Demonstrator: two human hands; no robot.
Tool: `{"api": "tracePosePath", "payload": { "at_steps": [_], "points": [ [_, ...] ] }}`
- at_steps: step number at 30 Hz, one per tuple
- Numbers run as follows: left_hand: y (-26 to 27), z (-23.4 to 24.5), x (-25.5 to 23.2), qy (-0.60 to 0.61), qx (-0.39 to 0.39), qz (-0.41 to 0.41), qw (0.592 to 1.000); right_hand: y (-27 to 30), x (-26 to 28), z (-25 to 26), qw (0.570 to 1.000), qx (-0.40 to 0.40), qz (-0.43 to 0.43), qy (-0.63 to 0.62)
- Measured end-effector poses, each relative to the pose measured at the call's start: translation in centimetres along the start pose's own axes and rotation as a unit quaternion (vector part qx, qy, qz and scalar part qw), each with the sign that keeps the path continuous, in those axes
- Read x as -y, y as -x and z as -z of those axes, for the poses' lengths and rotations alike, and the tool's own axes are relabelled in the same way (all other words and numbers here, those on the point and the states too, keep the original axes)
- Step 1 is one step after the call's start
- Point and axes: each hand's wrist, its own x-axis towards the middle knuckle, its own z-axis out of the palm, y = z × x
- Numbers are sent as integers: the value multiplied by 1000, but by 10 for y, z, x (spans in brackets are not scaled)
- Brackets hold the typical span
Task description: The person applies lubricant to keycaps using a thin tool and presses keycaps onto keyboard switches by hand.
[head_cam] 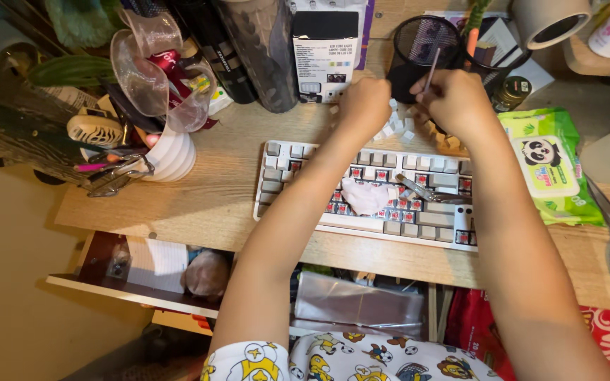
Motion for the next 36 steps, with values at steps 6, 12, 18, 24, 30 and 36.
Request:
{"api": "tracePosePath", "payload": {
  "at_steps": [6,12,18,24,30,36],
  "points": [
    [-23,-14,9,-54,99,-115,987,-8,2,-5,1000,-3,8,-12],
    [-28,-34,21,-97,112,-126,981,-8,9,-13,998,-21,46,45],
    [-25,-39,26,-83,73,-146,983,-8,9,-15,999,-13,34,24],
    [-22,-25,17,-70,54,-129,988,-7,13,-11,999,-5,36,33],
    [-7,-4,12,136,-58,-105,983,0,22,2,998,-21,33,46],
    [43,25,6,739,143,139,643,21,38,5,949,-104,21,-298]
  ]
}}
